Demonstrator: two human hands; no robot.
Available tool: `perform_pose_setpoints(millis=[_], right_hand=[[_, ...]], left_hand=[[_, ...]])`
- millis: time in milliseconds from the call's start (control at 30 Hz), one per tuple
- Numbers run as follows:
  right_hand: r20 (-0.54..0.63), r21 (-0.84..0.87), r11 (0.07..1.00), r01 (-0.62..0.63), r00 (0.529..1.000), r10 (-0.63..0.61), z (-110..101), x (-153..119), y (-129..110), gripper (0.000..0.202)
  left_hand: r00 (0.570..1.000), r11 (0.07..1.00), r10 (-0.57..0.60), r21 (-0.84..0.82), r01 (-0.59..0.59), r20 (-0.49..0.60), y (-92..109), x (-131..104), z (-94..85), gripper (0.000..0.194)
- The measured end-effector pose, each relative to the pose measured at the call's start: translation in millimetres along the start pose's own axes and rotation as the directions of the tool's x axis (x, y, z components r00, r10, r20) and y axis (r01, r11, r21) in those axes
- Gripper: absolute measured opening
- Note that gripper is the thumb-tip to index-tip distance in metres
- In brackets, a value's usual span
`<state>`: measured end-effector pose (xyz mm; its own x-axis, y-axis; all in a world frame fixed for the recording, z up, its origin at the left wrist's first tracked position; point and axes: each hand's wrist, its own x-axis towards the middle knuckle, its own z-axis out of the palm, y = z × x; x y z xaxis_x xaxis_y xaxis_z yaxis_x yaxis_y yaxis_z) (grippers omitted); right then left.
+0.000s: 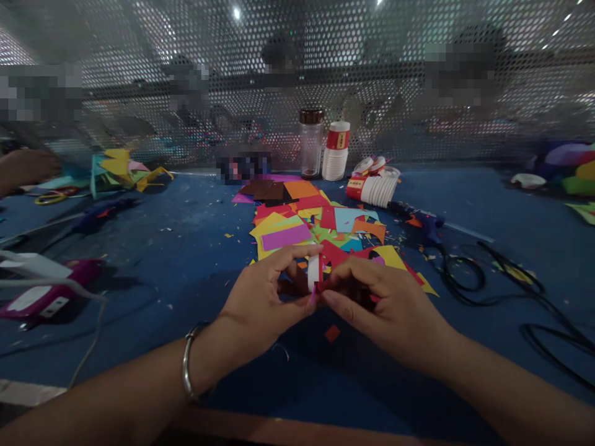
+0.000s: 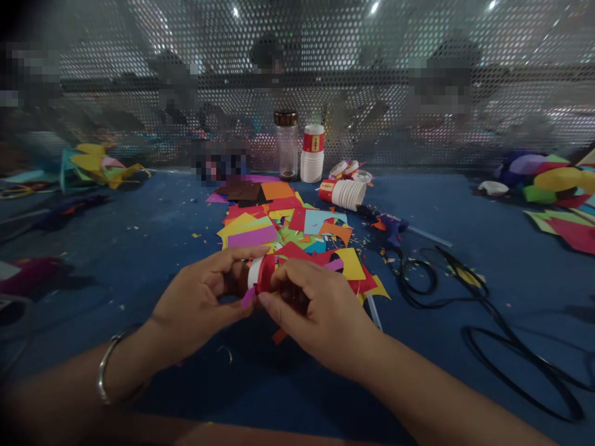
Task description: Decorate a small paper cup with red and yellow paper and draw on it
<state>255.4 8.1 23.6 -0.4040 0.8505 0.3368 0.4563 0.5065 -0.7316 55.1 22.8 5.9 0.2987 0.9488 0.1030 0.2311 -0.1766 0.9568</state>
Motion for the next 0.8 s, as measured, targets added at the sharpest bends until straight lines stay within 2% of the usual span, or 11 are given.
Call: perform_pose_setpoints(millis=[267, 433, 667, 800], right_hand=[[0.031, -0.057, 0.998, 0.023, 0.999, -0.021, 1.6, -0.3, -2.7, 0.016], [0.004, -0.116, 0.991, 0.073, 0.997, -0.073, 3.1, -2.4, -0.6, 0.013], [-0.057, -0.158, 0.979, 0.128, 0.989, -0.138, 5.6, -1.2, 0.2, 0.015], [-0.087, -0.165, 0.978, 0.131, 0.985, -0.147, 6.7, -1.2, 0.8, 0.015]], left_hand=[[1.000, 0.999, 0.008, 0.037, -0.008, -0.004, 7.9, -3.0, 2.3, 0.057], [0.999, 0.995, 0.043, 0.093, -0.042, -0.010, 7.1, -1.9, 3.4, 0.057], [0.999, 0.995, 0.037, 0.089, -0.036, -0.016, 7.0, -0.2, 4.5, 0.047], [0.996, 0.988, 0.085, 0.134, -0.079, -0.041, 5.8, 0.7, 5.3, 0.044]])
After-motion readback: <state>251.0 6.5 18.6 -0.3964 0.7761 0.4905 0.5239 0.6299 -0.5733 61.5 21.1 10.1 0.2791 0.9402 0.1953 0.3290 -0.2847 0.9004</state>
